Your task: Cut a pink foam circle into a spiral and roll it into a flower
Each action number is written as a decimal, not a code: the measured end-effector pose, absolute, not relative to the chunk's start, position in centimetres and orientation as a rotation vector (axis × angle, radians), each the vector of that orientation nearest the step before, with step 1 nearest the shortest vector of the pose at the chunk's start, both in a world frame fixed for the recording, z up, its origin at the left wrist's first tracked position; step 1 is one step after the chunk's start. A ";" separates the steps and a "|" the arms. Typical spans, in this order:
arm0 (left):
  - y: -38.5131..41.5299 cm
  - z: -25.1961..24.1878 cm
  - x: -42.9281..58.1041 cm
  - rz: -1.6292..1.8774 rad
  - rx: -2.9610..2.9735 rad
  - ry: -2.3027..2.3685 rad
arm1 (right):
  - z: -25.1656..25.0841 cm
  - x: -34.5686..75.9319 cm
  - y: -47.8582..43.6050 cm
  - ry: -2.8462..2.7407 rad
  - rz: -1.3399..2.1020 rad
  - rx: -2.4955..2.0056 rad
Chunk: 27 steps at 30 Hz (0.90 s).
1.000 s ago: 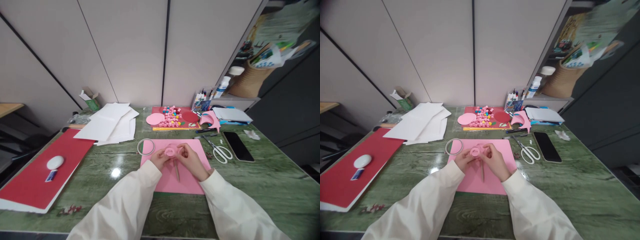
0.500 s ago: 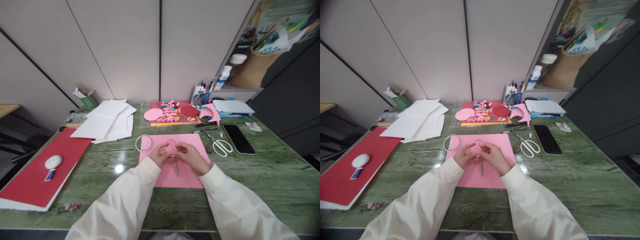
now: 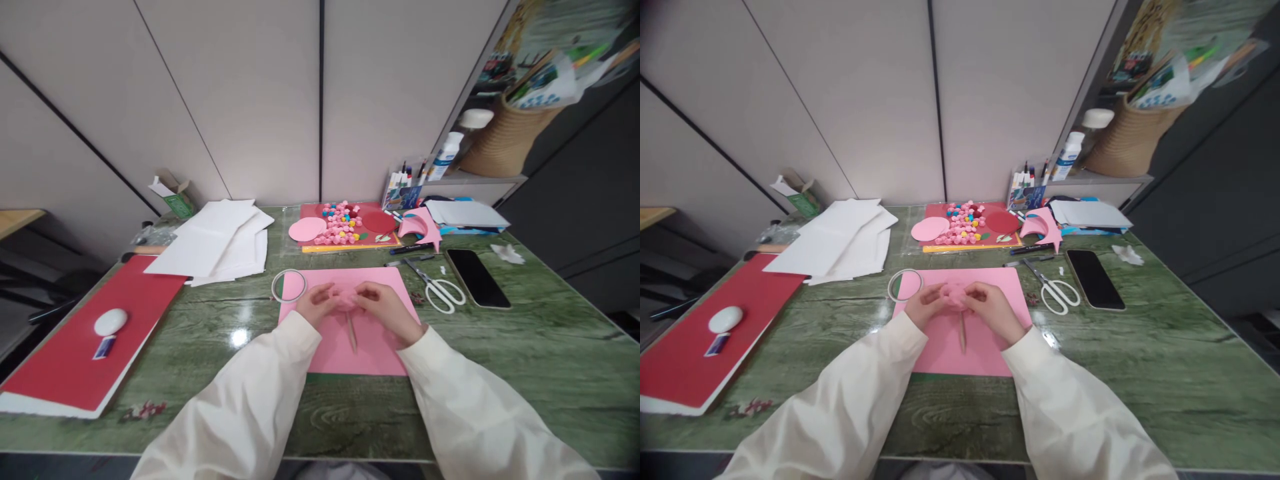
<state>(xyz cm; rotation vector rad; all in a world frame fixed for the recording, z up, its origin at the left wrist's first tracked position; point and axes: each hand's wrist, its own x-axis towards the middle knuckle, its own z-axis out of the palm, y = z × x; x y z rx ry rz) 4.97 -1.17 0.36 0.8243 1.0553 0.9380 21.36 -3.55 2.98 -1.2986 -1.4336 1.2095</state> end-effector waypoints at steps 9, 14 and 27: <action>-1.0 0.0 4.7 0.852 0.706 1.053 | 2.2 22.0 -3.2 -1.273 1.075 -1.346; -1.0 -0.2 4.8 0.858 0.755 1.065 | 2.4 21.9 -3.4 -1.209 1.294 -1.285; -0.7 0.0 4.3 1.100 1.088 1.230 | 1.0 22.9 -2.4 -1.044 1.441 -1.242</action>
